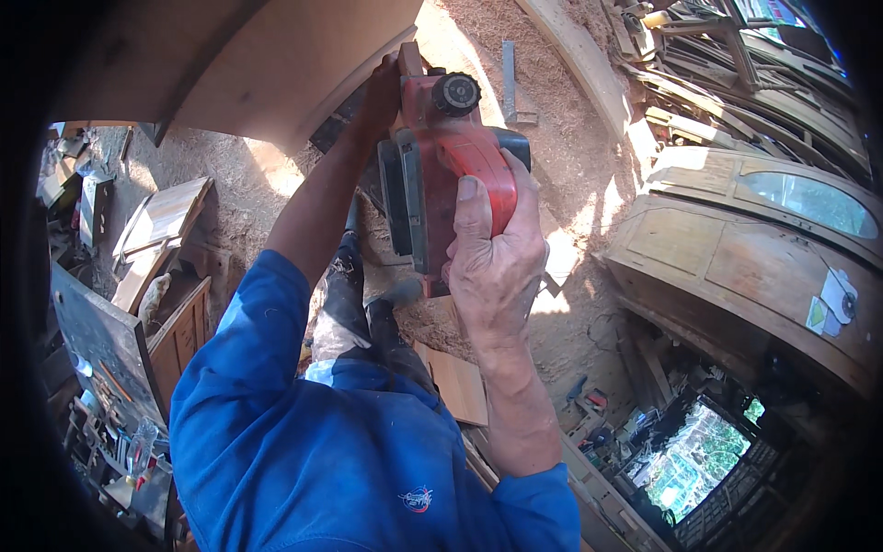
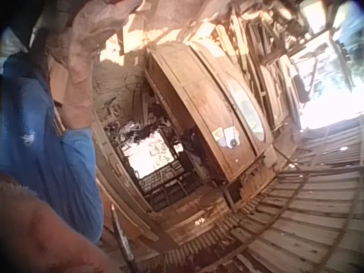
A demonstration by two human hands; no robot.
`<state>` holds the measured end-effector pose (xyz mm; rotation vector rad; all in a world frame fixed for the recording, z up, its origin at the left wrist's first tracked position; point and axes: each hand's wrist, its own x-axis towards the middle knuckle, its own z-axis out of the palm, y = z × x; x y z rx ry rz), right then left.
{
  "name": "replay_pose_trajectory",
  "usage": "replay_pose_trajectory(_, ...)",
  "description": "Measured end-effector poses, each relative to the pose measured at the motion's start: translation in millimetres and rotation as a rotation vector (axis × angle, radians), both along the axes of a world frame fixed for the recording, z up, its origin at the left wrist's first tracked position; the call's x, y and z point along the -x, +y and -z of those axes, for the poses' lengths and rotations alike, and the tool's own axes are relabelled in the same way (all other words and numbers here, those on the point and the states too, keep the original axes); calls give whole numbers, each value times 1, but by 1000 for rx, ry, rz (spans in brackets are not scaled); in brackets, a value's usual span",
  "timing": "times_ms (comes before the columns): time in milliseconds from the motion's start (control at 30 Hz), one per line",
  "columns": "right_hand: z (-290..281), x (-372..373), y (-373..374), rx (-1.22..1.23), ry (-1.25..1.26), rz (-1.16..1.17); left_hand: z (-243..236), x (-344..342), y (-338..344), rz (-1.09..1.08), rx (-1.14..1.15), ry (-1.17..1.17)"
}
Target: The person uses a hand planer to smooth a wooden board and then fits the board into the side of a wooden cabinet structure.
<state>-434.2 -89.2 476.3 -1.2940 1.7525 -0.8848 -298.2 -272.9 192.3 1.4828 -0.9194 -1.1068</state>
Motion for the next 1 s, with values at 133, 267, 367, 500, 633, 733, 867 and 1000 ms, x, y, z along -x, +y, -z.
replay_pose_trajectory(133, 3, -9, -25, 49, 21, -18, 33, -16, -13, 35, 228, -773)
replay_pose_trajectory(267, 6, -9, -50, 66, 37, -65, 30, -11, -12, 153, 301, -945)
replay_pose_trajectory(367, 18, -8, -72, 172, 82, -112, 21, -8, -5, 167, 534, -916)
replay_pose_trajectory(500, 17, -19, -102, 236, 76, -111, 14, -3, -7, 206, 399, -97)
replay_pose_trajectory(633, -12, -39, -120, 191, -10, -76, 22, -7, -5, 184, 333, 121)
replay_pose_trajectory(733, -25, -9, -101, 152, -85, -106, 27, -6, -4, 156, 284, 66)
replay_pose_trajectory(867, -53, 33, -11, -12, -115, -42, 39, -20, -6, 133, 266, -794)
replay_pose_trajectory(1000, -52, 92, 108, -136, -63, 7, 43, -23, -19, 14, 84, -308)
